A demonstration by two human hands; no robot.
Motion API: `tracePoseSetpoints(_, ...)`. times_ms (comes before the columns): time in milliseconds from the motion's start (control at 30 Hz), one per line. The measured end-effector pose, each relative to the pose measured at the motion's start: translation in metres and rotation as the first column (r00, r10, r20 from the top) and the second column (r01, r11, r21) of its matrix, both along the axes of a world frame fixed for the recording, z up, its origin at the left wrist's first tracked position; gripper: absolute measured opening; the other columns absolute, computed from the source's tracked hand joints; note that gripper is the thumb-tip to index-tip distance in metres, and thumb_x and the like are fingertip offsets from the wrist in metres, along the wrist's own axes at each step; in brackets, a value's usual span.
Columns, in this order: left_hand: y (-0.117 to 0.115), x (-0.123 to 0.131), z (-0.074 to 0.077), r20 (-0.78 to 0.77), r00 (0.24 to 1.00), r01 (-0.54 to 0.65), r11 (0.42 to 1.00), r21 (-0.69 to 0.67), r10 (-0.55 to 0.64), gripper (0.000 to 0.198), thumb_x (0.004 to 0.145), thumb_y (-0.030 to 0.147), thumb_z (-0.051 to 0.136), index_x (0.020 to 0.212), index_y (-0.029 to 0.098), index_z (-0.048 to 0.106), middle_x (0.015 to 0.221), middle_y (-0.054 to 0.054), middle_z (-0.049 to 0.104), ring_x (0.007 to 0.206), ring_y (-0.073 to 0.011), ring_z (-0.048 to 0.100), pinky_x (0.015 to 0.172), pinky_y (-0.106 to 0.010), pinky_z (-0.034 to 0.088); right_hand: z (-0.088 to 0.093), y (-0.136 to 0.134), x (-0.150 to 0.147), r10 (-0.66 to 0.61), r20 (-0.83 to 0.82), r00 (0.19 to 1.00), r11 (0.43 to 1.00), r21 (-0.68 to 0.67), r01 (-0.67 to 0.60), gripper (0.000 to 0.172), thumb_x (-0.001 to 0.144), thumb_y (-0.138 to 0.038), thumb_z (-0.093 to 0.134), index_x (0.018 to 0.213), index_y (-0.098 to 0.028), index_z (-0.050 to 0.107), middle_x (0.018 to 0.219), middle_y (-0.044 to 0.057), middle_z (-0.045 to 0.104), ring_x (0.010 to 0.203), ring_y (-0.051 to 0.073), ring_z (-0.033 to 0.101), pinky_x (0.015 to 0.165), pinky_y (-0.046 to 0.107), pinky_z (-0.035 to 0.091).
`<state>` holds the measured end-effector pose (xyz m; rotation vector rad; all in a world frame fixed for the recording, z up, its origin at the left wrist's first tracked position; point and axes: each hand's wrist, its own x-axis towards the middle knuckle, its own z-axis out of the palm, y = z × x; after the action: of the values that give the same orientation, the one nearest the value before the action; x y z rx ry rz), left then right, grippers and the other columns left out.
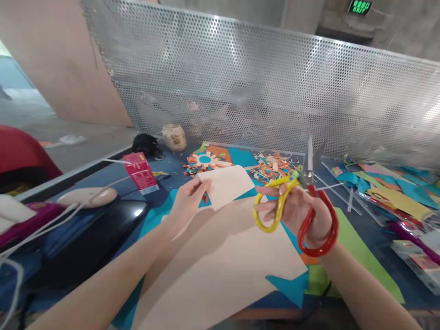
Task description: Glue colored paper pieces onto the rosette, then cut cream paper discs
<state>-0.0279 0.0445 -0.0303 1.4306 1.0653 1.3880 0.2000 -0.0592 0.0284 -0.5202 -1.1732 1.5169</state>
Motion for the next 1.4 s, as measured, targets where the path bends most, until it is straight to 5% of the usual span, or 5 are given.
tracePoseSetpoints(200, -0.006, 0.003, 0.003, -0.035, 0.996, 0.079, 0.995, 0.057, -0.077, 0.03, 0.074, 0.043, 0.06, 0.063, 0.017, 0.051, 0.055, 0.005, 0.047, 0.049, -0.0087, 0.045, 0.048, -0.021, 0.038, 0.0, -0.008, -0.001, 0.157, -0.075, 0.985, 0.987, 0.034, -0.155, 0.027, 0.073, -0.046, 0.054, 0.091, -0.027, 0.063, 0.117, 0.009, 0.062, 0.105, 0.03, 0.059, 0.09, 0.053, 0.041)
tracePoseSetpoints(467, -0.024, 0.005, 0.01, -0.125, 0.967, 0.231, 0.97, 0.069, -0.221, 0.063, 0.077, 0.035, 0.054, 0.13, 0.016, 0.025, 0.047, 0.01, 0.043, 0.042, -0.0112, 0.04, 0.043, -0.021, 0.033, -0.004, -0.005, -0.008, 0.125, -0.091, 0.988, 0.991, -0.035, -0.128, 0.034, 0.074, -0.052, 0.051, 0.089, -0.024, 0.06, 0.107, 0.009, 0.063, 0.084, 0.025, 0.062, 0.084, 0.049, 0.044)
tracePoseSetpoints(700, -0.034, -0.006, 0.018, -0.586, 0.786, 0.092, 0.899, 0.428, 0.198, 0.018, 0.077, 0.031, 0.05, 0.089, 0.018, 0.055, 0.061, 0.002, 0.049, 0.059, -0.015, 0.048, 0.061, -0.028, 0.039, -0.006, -0.012, -0.009, 0.02, 0.032, 0.999, 0.996, -0.086, -0.017, 0.036, 0.069, -0.058, 0.054, 0.085, -0.028, 0.063, 0.094, 0.006, 0.064, 0.08, 0.024, 0.062, 0.077, 0.045, 0.047)
tracePoseSetpoints(900, -0.064, 0.014, 0.019, -0.473, 0.764, 0.61, 0.73, 0.308, -0.439, 0.031, 0.078, 0.045, 0.056, 0.063, 0.018, 0.048, 0.056, 0.0, 0.052, 0.051, -0.0112, 0.047, 0.05, -0.023, 0.038, -0.013, -0.015, -0.012, -0.109, 0.166, 0.98, 0.984, -0.123, 0.13, 0.04, 0.065, -0.063, 0.055, 0.082, -0.029, 0.067, 0.086, 0.006, 0.065, 0.091, 0.029, 0.062, 0.076, 0.046, 0.049)
tracePoseSetpoints(1400, -0.068, 0.013, 0.017, -0.565, 0.666, 0.713, 0.64, 0.287, -0.488, 0.019, 0.088, 0.017, 0.037, 0.075, 0.017, 0.052, 0.065, -0.006, 0.058, 0.061, -0.0148, 0.051, 0.057, -0.026, 0.043, -0.011, -0.018, -0.017, -0.072, 0.281, 0.957, 0.996, -0.029, 0.084, 0.039, 0.075, -0.061, 0.05, 0.085, -0.027, 0.067, 0.077, 0.009, 0.061, 0.083, 0.028, 0.06, 0.076, 0.047, 0.049)
